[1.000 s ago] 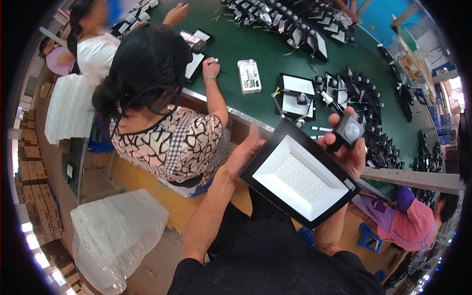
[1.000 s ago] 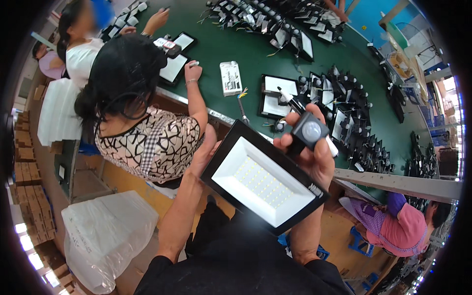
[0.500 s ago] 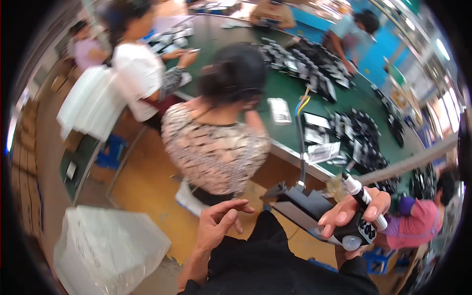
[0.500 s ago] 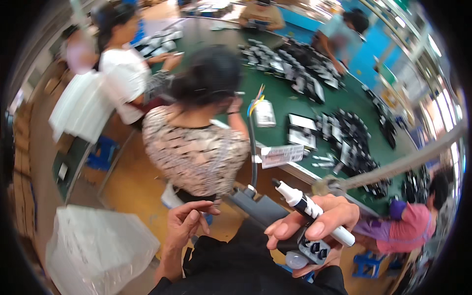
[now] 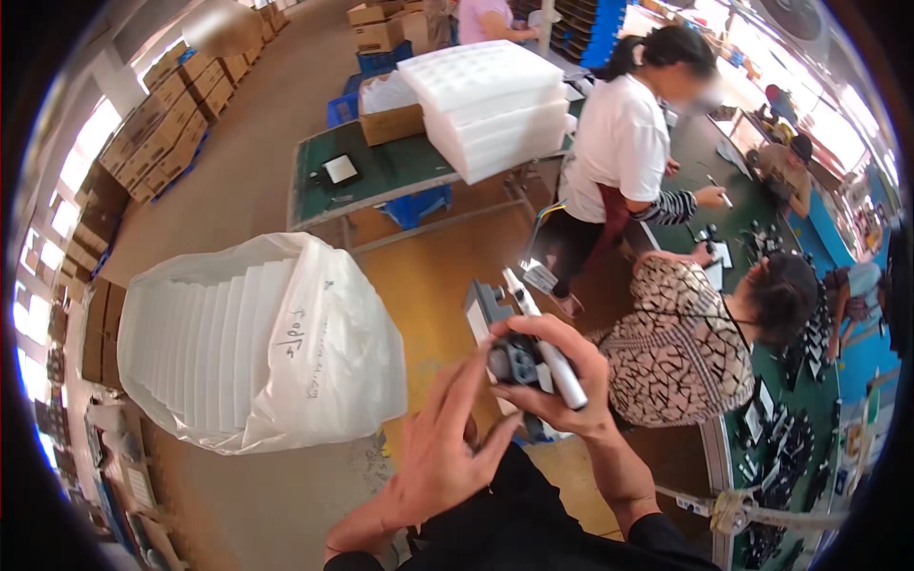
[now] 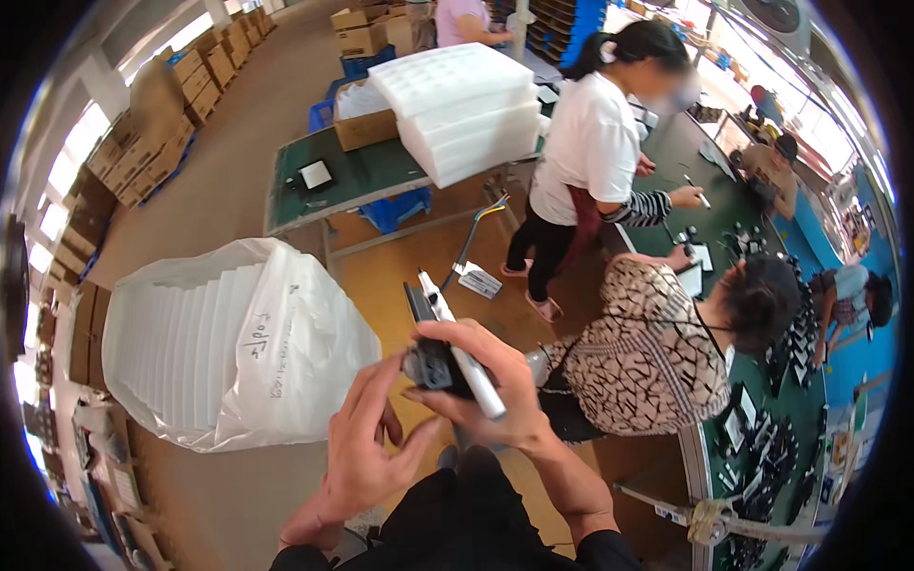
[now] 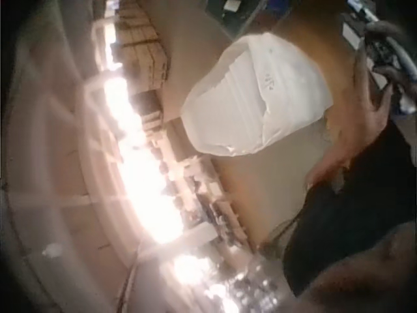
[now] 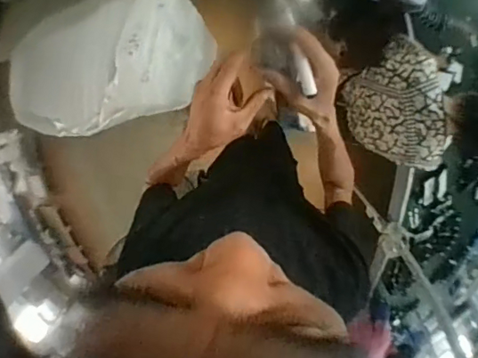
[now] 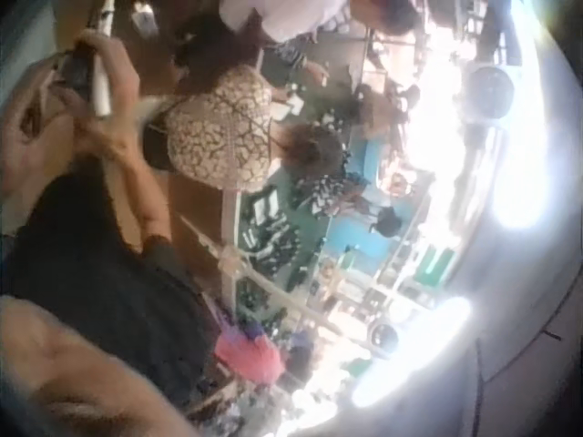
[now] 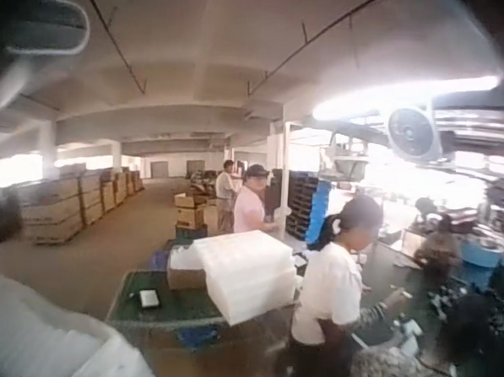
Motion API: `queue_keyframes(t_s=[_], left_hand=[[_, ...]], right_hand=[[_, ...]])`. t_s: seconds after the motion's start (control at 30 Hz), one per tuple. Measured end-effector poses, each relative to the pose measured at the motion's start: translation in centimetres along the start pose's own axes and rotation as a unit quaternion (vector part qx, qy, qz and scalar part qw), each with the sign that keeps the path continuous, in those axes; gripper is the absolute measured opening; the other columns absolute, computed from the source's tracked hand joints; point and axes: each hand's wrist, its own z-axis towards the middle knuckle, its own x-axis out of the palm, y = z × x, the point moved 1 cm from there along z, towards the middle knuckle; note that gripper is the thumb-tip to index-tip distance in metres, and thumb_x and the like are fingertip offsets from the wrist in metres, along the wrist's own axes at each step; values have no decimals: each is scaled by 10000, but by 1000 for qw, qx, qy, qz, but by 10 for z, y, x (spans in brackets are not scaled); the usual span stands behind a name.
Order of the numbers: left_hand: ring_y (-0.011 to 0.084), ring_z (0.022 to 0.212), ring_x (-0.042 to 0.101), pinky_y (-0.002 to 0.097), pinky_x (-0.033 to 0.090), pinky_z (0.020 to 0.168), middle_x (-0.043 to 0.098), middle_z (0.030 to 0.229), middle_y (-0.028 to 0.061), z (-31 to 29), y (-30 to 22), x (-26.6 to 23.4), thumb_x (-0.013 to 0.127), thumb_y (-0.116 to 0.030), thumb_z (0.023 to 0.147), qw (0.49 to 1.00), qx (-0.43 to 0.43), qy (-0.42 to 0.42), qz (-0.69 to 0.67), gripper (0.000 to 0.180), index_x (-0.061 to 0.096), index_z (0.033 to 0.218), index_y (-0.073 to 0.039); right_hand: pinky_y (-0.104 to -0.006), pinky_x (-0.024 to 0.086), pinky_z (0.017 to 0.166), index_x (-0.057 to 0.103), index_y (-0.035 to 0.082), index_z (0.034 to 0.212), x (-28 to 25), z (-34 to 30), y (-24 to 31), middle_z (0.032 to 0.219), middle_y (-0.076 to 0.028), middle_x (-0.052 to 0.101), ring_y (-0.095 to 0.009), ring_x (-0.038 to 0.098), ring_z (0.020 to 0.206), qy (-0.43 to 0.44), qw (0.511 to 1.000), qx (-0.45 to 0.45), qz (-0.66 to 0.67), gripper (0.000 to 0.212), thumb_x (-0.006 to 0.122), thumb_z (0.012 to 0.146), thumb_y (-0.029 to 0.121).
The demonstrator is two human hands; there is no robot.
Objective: The person picks up an LED floodlight, marks its back casing with a marker pen, and handles a foam tray on the assembly line.
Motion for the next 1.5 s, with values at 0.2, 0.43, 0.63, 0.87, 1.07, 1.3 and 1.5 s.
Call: queue_keyframes(t_s=[0.2,0.43,0.63,0.87,1.07,1.3,1.5], left_hand=[[348,930,677,380,553,725,620,1172,153,83,76,-5,744,13,738,981,-173,-82,-37,670,509,1363,-44],[198,922,673,318,532,825,683,1011,123,205,154,-6,709,17,780,974,-43,-222,7,472,582,1235,10],[193,1161,573,309,507,916,552,1326,143,334,202,-19,738,-28,856,963,29,-267,14,548,452,1323,-7],[161,947,665,262,513,848,680,1009,130,488,213,-95,709,39,885,963,21,-249,-103,493,403,1268,-15],[185,910,669,262,497,799,633,963,96,529,231,-157,748,-39,874,981,-28,-182,-54,445,475,1225,-17],[138,875,670,260,520,835,684,923,103,554,204,-208,754,-72,887,990,-28,-138,-28,363,504,1148,-36],[80,709,615,196,514,596,676,958,171,556,203,-247,687,-112,947,962,47,-117,-241,386,482,1262,-25]], right_hand=[[-314,505,939,598,10,1277,43,88,-64,1175,-114,667,-187,642,1075,-22,999,-16,21,593,848,740,15],[-331,548,832,611,21,1274,45,203,-130,1082,-154,687,-268,698,945,-33,996,-79,-38,607,857,719,31],[-400,549,848,620,35,1272,13,338,-180,1188,-201,646,-365,656,1048,22,978,-200,-59,572,831,746,112],[-402,549,859,575,-34,1283,-101,419,-228,1133,-281,662,-341,672,1000,-93,969,-223,42,561,556,993,446],[-332,478,678,559,-36,1292,-97,428,-295,886,-171,665,-230,604,778,-84,983,-155,45,551,502,1010,433],[-281,475,700,489,-70,1220,-77,424,-301,942,-148,586,-167,596,820,-146,969,-27,199,413,588,929,206],[-265,427,600,587,-56,1091,-55,450,-281,813,-133,612,-155,564,678,-75,982,-140,100,296,630,879,146]])
